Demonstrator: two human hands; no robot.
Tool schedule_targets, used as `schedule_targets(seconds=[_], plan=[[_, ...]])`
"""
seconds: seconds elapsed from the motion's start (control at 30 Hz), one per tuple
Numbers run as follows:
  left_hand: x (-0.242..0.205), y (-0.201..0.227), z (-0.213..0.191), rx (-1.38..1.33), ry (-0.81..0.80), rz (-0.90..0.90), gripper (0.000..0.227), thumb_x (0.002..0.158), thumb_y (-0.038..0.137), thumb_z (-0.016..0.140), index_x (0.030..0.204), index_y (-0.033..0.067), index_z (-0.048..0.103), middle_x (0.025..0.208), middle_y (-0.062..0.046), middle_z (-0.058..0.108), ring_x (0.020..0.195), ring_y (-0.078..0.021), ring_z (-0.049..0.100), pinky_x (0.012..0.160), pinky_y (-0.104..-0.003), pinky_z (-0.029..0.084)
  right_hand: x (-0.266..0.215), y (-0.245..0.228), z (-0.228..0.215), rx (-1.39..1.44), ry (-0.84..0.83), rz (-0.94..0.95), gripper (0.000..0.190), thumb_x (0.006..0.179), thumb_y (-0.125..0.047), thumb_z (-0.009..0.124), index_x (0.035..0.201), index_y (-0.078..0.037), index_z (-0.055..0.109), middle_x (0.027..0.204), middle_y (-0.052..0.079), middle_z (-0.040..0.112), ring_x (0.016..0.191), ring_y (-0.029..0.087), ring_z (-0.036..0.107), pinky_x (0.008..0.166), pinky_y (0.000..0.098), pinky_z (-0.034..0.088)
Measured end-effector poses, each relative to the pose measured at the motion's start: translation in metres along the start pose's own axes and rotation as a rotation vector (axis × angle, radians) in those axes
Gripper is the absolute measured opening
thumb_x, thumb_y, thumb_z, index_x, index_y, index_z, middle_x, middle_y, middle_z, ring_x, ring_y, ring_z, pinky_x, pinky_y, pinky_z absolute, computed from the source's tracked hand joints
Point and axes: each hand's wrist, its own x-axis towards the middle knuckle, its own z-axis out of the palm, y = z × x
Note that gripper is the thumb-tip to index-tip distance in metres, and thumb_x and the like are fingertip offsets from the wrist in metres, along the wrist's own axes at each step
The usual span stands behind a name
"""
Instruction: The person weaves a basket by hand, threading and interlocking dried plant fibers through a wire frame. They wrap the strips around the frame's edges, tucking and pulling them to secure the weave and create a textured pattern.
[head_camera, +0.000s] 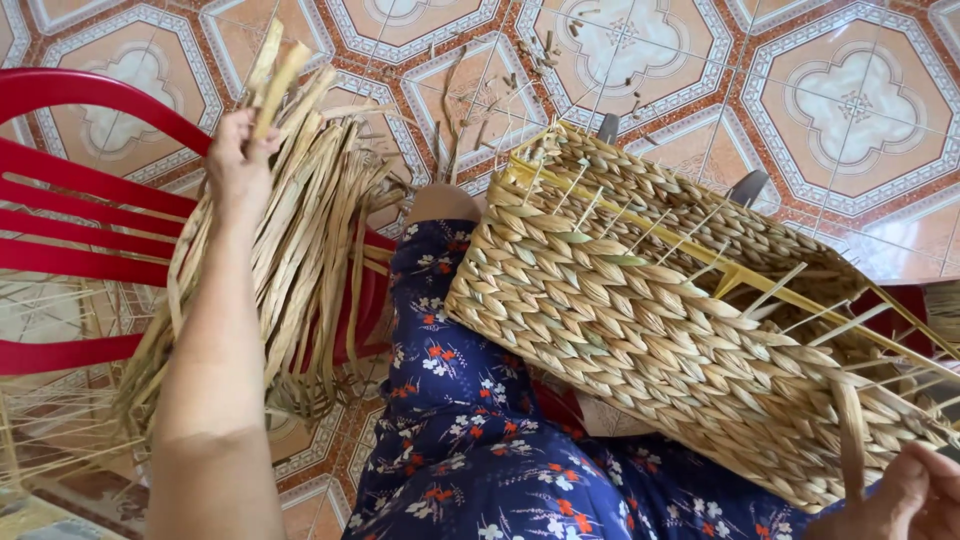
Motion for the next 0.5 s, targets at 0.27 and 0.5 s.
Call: schedule_targets(seconds=[0.27, 0.5], plan=[[-0.007, 0.111, -0.049, -0.029, -0.162, -0.004, 0.035, 0.118, 0.035, 0.041, 0.126, 0.0066, 0.060, 0.094, -0.004, 0.066, 0.082, -0.0128, 0.062, 0.072, -0.029, 0.052, -0.026, -0.474, 0.088, 0.389, 0.125, 0.231, 0.008, 0.116, -0.014, 0.061, 0.116, -0.006, 0.062, 0.109, 0.003, 0.061, 0.107, 0.012, 0.066, 0.094, 0.0323, 0.061], [-0.060, 0.235, -0.063, -0.208, -0.379, -0.119, 0.033, 0.117, 0.033, 0.037, 0.113, 0.0084, 0.059, 0.076, -0.001, 0.056, 0.061, -0.0109, 0.048, 0.050, -0.026, 0.039, -0.034, -0.487, 0.089, 0.172, 0.088, -0.002, 0.004, 0.118, 0.003, 0.056, 0.117, 0.007, 0.058, 0.113, 0.014, 0.060, 0.103, 0.017, 0.061, 0.092, 0.0267, 0.055]])
